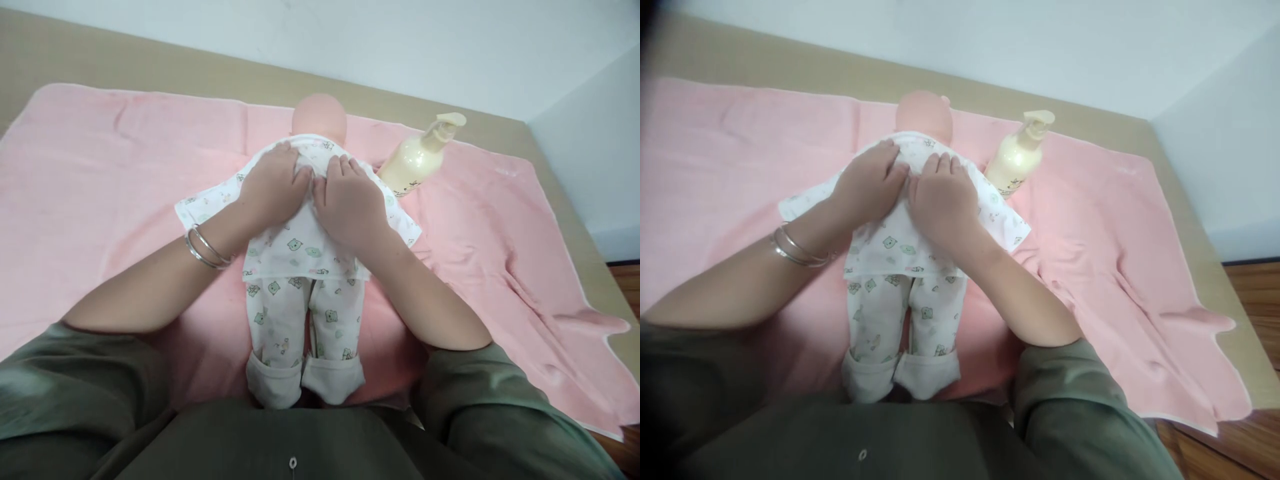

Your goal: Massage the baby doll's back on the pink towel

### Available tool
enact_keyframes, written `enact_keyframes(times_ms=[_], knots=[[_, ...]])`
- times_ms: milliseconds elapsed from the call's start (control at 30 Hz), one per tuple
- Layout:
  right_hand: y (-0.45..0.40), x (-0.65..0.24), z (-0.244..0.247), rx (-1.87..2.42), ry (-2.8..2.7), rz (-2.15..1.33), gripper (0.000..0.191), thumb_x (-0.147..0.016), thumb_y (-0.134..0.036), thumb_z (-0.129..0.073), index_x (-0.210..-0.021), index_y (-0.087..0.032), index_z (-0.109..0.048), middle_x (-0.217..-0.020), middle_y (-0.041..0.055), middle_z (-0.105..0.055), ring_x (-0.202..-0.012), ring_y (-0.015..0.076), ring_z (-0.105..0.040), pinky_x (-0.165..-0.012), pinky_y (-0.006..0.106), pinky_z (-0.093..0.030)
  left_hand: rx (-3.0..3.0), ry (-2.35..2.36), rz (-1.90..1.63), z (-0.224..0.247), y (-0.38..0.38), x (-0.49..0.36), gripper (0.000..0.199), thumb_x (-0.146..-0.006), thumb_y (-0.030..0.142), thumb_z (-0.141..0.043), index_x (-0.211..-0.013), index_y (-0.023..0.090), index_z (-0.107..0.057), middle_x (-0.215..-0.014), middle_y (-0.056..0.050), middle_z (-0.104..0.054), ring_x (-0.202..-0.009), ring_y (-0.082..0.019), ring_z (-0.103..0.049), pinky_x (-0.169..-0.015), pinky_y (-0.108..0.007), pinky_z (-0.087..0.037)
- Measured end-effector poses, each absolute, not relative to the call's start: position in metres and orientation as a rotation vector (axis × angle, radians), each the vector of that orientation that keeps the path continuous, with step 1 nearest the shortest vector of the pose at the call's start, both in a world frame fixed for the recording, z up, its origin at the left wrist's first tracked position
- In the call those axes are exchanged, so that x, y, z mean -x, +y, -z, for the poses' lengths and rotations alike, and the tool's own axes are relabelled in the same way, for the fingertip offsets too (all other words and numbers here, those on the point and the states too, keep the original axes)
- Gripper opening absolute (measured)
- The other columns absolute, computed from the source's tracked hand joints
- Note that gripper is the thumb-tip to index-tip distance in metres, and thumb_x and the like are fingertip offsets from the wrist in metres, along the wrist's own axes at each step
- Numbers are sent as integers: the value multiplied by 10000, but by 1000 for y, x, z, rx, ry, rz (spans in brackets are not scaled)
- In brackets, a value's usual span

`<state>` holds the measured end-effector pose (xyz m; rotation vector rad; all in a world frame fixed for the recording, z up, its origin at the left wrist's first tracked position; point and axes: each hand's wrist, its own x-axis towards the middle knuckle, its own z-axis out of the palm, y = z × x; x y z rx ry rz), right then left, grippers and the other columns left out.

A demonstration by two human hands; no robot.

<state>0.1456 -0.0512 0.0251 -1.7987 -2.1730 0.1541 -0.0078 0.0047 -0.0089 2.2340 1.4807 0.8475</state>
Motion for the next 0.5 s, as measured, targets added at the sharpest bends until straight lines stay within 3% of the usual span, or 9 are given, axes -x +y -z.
enact_keyframes(times_ms=[100,167,300,400,500], knots=[[-62,-139,-30,1814,-2181,-149,628,-1068,-309,-319,-1539,87,-444,-1607,310,-494,-1571,454,-408,-1289,650,-375,-2222,1470,-951,15,19,11,281,-1015,433,-433,-910,263,-630,-1064,-114,-751,-1089,-354,-688,-1012,-590,-560],[-59,-142,-34,1819,-2218,-150,562,-1069,-294,-330,-1483,33,-523,-1548,278,-565,-1556,414,-441,-1295,591,-394,-2236,1430,-1071,16,16,10,281,-1026,427,-435,-849,282,-599,-970,-85,-747,-1024,-321,-693,-990,-536,-580],[-33,-156,-33,1722,-2247,-216,411,-1061,-280,-346,-1334,-142,-621,-1468,152,-642,-1487,310,-517,-1268,489,-443,-2293,1572,-994,10,-10,3,279,-1033,368,-406,-991,247,-654,-1157,-137,-744,-1182,-354,-673,-1095,-559,-522],[-15,-163,-24,1671,-2222,-237,403,-1052,-300,-361,-1330,-154,-612,-1517,132,-610,-1483,288,-512,-1289,474,-412,-2244,1607,-1018,10,-22,-2,300,-1036,422,-424,-1082,246,-662,-1259,-138,-730,-1325,-365,-608,-1162,-555,-470],[-15,-162,-16,1659,-2187,-231,472,-1055,-334,-347,-1416,-134,-576,-1586,137,-561,-1551,307,-440,-1336,524,-331,-2222,1559,-1095,14,-15,0,306,-1034,467,-417,-1094,287,-658,-1257,-86,-739,-1349,-336,-591,-1166,-545,-488]])
